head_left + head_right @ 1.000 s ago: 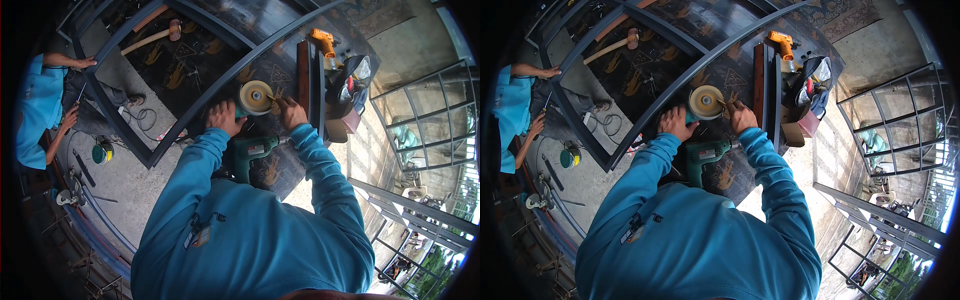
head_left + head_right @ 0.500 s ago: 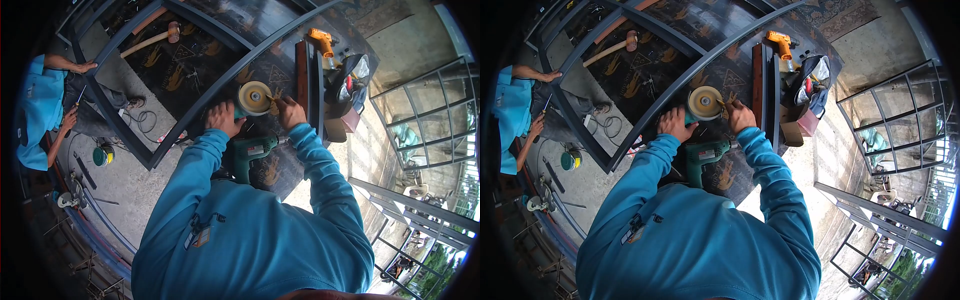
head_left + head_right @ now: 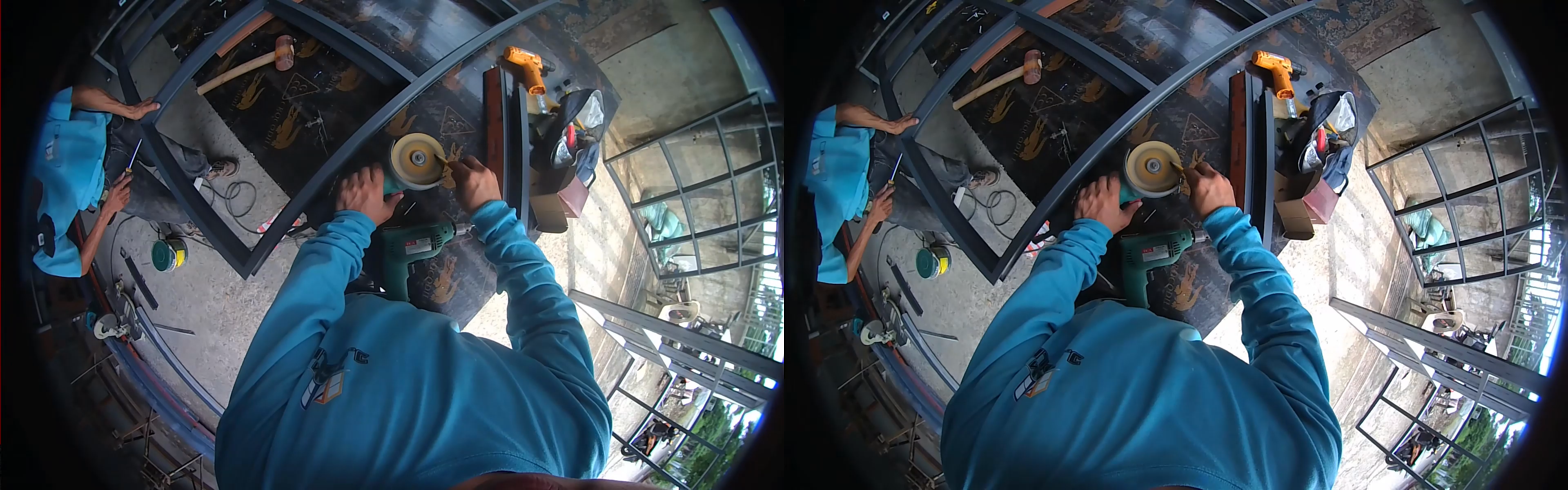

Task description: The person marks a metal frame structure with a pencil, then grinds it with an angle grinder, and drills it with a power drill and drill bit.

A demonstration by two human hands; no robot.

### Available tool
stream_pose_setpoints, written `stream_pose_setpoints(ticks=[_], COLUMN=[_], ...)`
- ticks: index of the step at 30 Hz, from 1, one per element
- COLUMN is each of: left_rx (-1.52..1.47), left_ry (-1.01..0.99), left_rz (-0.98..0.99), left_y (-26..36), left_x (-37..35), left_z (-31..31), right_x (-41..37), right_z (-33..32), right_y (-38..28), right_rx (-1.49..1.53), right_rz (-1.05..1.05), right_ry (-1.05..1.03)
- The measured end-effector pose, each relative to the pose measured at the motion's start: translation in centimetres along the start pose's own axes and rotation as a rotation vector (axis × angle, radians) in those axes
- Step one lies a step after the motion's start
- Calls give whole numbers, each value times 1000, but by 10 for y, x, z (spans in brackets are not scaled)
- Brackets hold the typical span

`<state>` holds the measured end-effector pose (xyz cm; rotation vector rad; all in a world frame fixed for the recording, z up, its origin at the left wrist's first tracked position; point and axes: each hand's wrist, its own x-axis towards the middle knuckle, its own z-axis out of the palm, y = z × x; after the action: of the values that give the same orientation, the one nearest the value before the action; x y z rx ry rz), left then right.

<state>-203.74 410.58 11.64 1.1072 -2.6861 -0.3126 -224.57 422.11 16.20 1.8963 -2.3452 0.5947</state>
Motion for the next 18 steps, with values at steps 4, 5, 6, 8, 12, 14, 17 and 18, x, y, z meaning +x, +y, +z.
stream_pose_setpoints(ticks=[4,5,6,8,12,14,17,18], left_rx=[-6,-14,-15,3,-4,-9,-10,-13], left_ry=[-16,-21,-20,-20,-17,-24,-33,-30], left_rz=[-1,-2,-3,-5,1,2,1,1], left_y=[-1,-1,0,0,0,-1,-1,-1], left_x=[0,1,2,1,1,1,1,2], left_z=[-1,-1,-1,-1,-1,-1,-1,-1], right_x=[0,1,2,3,3,2,0,-1], right_z=[-5,-6,-7,-8,-9,-9,-7,-6], right_y=[-4,-3,-2,-2,-3,-4,-3,-1], right_rx=[-5,-5,-5,-12,-18,-25,-24,-27], right_rz=[54,61,59,52,63,58,24,22], right_ry=[-113,-127,-128,-132,-131,-120,-94,-94])
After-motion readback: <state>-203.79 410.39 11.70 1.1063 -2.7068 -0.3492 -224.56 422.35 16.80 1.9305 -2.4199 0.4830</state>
